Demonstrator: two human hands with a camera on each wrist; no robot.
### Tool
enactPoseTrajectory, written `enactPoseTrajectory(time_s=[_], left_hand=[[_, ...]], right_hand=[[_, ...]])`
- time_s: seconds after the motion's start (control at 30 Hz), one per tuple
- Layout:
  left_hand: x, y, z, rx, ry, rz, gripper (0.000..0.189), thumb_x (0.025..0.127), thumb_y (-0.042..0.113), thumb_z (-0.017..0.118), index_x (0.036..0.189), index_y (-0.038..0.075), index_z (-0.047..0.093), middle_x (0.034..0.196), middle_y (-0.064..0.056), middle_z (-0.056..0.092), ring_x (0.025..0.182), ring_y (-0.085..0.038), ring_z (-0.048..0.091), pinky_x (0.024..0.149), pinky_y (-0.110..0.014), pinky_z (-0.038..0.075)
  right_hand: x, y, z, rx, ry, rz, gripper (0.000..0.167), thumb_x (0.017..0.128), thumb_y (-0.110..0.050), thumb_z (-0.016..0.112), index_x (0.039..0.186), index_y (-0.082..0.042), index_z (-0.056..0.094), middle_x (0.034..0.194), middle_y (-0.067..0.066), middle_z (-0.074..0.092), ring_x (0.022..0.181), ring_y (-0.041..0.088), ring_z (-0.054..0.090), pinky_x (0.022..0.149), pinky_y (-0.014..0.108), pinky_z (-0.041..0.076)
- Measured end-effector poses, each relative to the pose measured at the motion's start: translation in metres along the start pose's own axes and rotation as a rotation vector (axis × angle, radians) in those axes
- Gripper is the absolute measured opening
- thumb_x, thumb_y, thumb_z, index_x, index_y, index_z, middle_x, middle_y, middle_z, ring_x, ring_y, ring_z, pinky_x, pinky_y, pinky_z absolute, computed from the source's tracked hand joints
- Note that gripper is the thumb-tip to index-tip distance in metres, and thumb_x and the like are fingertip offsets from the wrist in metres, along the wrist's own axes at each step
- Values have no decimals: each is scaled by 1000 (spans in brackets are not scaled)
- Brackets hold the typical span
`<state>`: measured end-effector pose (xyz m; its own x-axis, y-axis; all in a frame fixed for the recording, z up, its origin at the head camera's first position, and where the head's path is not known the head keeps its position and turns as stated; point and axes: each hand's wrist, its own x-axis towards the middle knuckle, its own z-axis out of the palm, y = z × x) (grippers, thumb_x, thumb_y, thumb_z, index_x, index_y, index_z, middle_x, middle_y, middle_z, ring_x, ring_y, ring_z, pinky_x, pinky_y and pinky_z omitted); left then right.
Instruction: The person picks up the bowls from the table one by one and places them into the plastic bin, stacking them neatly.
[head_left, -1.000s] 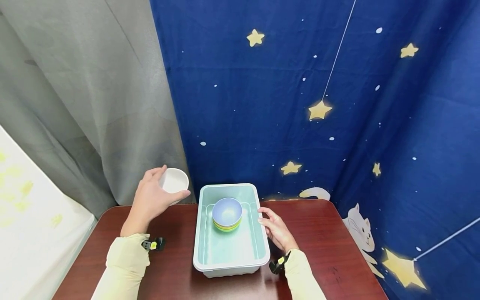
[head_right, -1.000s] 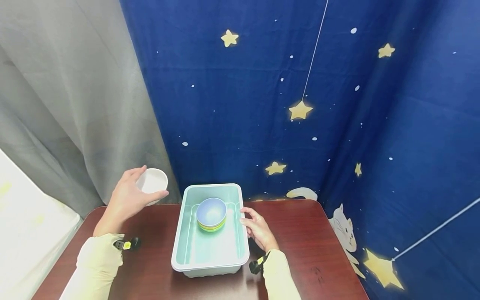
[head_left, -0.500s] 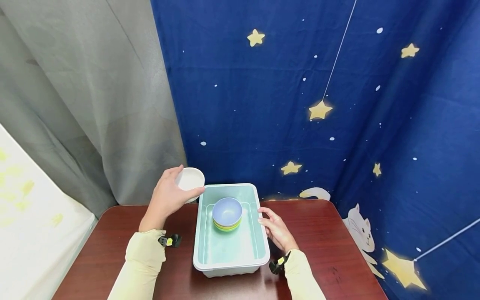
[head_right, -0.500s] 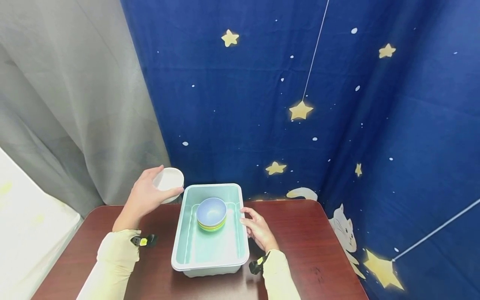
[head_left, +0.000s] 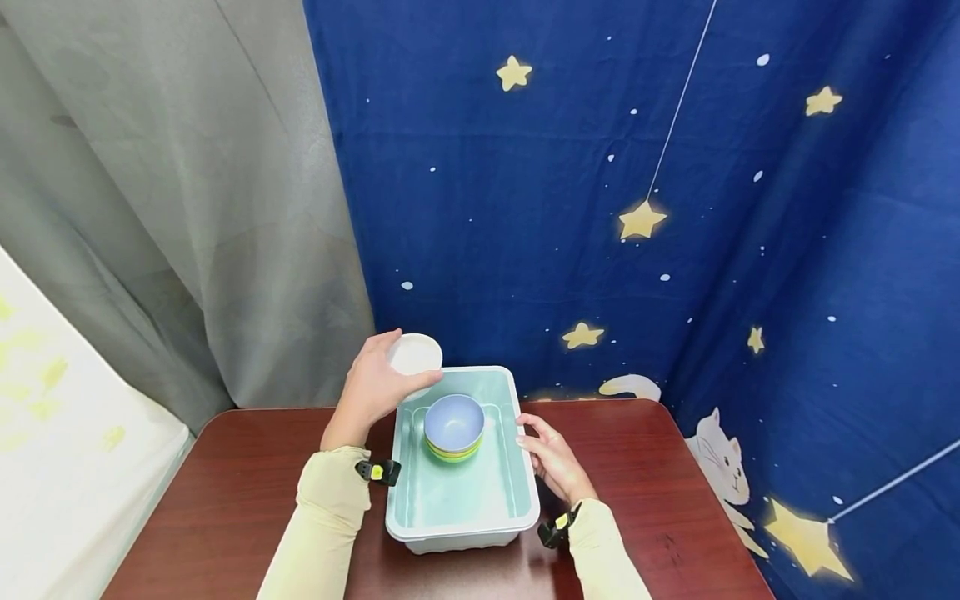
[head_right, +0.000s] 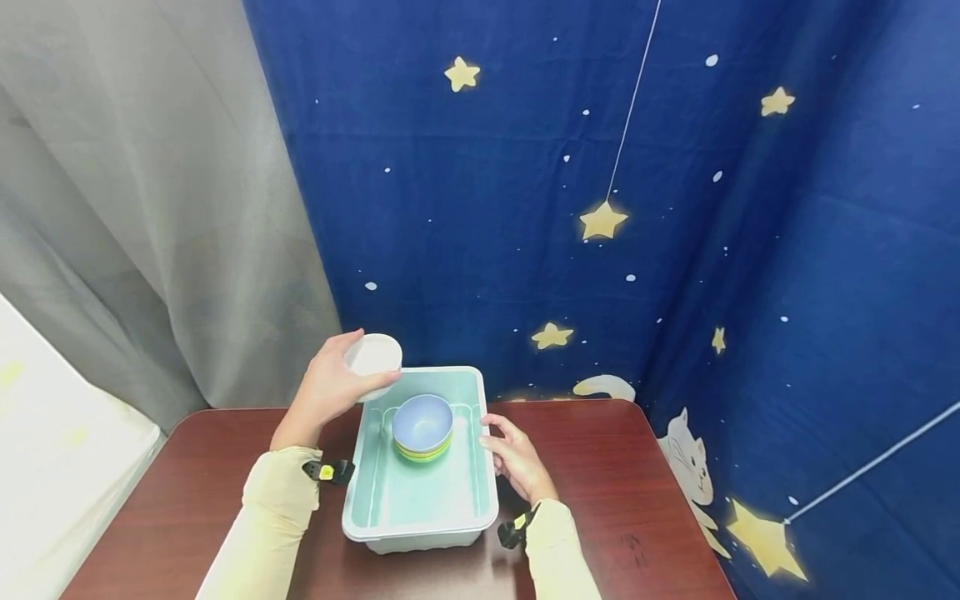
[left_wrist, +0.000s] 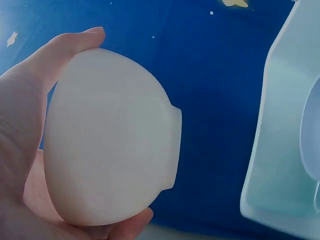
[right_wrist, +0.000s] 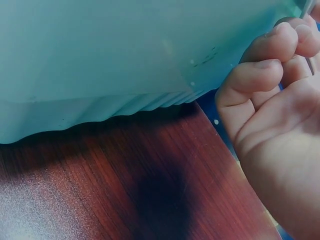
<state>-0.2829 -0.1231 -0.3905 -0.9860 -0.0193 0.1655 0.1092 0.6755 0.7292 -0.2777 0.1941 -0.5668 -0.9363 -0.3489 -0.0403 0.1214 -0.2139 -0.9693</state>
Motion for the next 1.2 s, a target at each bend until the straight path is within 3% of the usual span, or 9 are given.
enactPoseTrajectory(time_s=[0.23, 0.53, 0.9, 1.2], left_hand=[[1, 6, 17, -22, 39, -6, 113, 67, 67, 84, 156, 14, 41, 161, -8, 36, 145, -35, 38, 113, -60, 39], [3, 6, 40, -71, 70, -46, 111, 66, 63, 86, 157, 21, 40, 159, -5, 34, 142, -31, 29, 108, -57, 42], [5, 1, 67, -95, 37, -96, 108, 68, 61, 86, 157, 25, 39, 160, -4, 33, 139, -30, 30, 105, -59, 46], [5, -1, 83, -138, 78, -86, 110, 65, 62, 88, 156, 22, 42, 158, -3, 36, 138, -29, 29, 106, -56, 43]], right_hand=[[0, 0, 1, -10, 10, 0, 38, 98, -14, 65, 131, -11, 48, 68, -11, 58, 52, 3, 45, 50, 18, 42], [1, 1, 0, 5, 7, -1, 34, 96, -14, 66, 127, -17, 51, 69, -11, 57, 52, 2, 44, 50, 18, 40], [2, 3, -2, 8, 0, 4, 31, 97, -15, 66, 125, -21, 52, 70, -11, 59, 53, 5, 45, 52, 18, 43], [3, 4, -3, 15, -2, 4, 31, 98, -16, 65, 125, -20, 51, 73, -11, 61, 52, 2, 47, 52, 18, 45]])
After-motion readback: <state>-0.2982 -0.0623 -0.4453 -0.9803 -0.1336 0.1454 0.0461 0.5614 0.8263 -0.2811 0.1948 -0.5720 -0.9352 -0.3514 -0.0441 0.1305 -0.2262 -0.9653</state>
